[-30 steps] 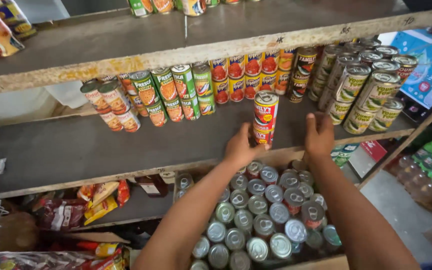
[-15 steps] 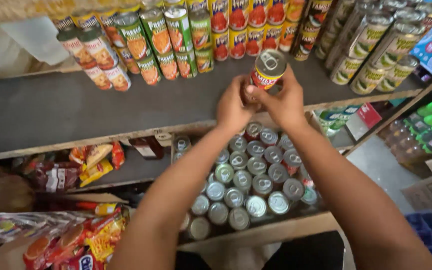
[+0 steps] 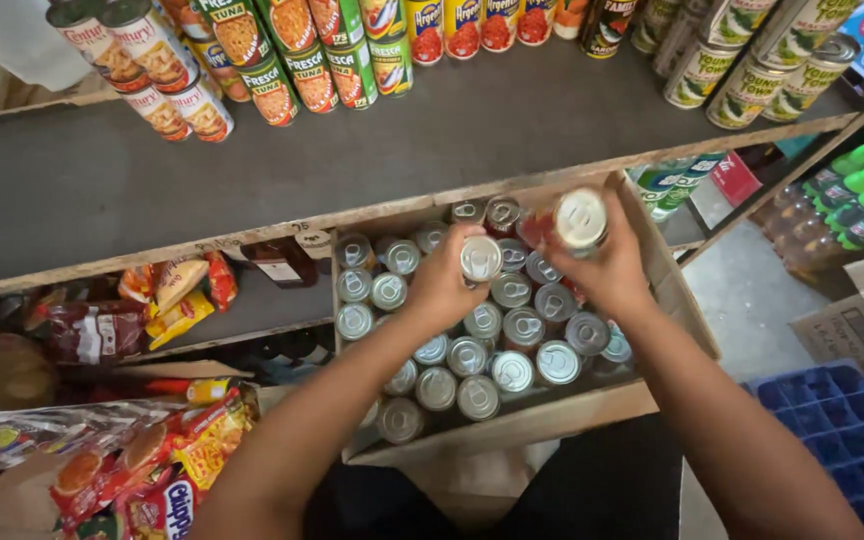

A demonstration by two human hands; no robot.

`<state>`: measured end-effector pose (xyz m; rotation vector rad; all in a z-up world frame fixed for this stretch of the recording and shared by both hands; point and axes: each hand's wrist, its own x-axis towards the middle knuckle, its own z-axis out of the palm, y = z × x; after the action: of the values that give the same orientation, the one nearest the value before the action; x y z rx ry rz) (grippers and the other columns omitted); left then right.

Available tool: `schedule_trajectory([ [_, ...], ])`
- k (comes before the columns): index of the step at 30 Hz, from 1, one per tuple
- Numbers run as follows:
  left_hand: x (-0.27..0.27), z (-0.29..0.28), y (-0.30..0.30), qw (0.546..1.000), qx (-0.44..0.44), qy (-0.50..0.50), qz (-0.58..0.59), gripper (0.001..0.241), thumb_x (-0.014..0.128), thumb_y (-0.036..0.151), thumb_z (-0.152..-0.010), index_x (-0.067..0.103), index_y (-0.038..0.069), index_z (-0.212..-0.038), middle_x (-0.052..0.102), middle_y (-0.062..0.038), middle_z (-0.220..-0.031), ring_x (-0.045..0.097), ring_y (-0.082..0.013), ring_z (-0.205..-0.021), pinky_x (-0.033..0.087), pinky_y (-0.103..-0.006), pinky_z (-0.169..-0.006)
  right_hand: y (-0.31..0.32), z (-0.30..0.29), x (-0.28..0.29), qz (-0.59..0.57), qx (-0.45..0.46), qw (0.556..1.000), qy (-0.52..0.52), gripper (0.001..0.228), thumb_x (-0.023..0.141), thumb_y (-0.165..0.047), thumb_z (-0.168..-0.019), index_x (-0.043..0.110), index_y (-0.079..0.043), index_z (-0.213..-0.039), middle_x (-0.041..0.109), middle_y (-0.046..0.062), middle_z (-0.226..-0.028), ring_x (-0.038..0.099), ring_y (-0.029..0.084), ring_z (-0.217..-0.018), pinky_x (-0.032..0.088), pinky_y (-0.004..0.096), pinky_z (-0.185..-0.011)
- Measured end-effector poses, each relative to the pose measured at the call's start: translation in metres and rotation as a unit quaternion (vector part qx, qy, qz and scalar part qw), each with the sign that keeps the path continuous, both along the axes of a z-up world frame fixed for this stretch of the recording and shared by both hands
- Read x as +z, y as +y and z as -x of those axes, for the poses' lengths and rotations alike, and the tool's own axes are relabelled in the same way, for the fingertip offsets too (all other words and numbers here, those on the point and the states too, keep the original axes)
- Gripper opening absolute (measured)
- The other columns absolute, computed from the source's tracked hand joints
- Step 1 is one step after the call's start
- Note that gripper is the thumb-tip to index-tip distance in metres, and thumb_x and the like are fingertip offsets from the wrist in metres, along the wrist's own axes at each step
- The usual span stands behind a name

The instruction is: Organizing and stocking canned goods from a box onto grocery store shelves.

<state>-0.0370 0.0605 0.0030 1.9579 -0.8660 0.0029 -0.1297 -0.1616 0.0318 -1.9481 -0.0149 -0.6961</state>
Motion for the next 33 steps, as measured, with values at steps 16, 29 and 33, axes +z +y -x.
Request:
schedule_trajectory([
  [16,-0.062,-0.019,-0.121,0.982,0.101,-0.137,0.078,0.073,0.085,0.004,-0.069,0.047,0.011,-0.131,0.058,-0.022,-0.126,0.057,-0.0443,-0.117,0.048,-0.0515,-0.095,-0.084,-0.052,-0.120,-0.033,-0.232,0.972,-0.023,0.084,0.093,-0.005,-0.069,0.042,-0.004,-0.136,0.062,0.015,-0.124,0.064,0.025,-0.115,0.055,0.038,-0.100],
  [29,-0.092,-0.067,-0.164,0.971,0.133,-0.197,-0.006,0.068,0.086,0.022,-0.073,0.056,0.008,-0.132,0.063,-0.022,-0.125,0.058,-0.0460,-0.116,0.048,-0.0546,-0.097,-0.094,-0.080,-0.134,0.067,-0.264,0.953,0.136,0.066,0.088,-0.019,-0.073,0.057,-0.013,-0.131,0.070,0.018,-0.121,0.068,0.039,-0.111,0.053,0.047,-0.093],
  [33,-0.082,-0.071,-0.162,0.980,0.120,-0.132,-0.089,0.047,0.083,0.031,-0.081,0.067,0.012,-0.122,0.070,-0.017,-0.115,0.062,-0.0434,-0.109,0.049,-0.0547,-0.093,-0.093,-0.078,-0.139,0.094,-0.236,0.950,0.183,0.047,0.076,-0.016,-0.084,0.062,-0.016,-0.129,0.071,0.016,-0.117,0.070,0.036,-0.109,0.056,0.046,-0.094],
])
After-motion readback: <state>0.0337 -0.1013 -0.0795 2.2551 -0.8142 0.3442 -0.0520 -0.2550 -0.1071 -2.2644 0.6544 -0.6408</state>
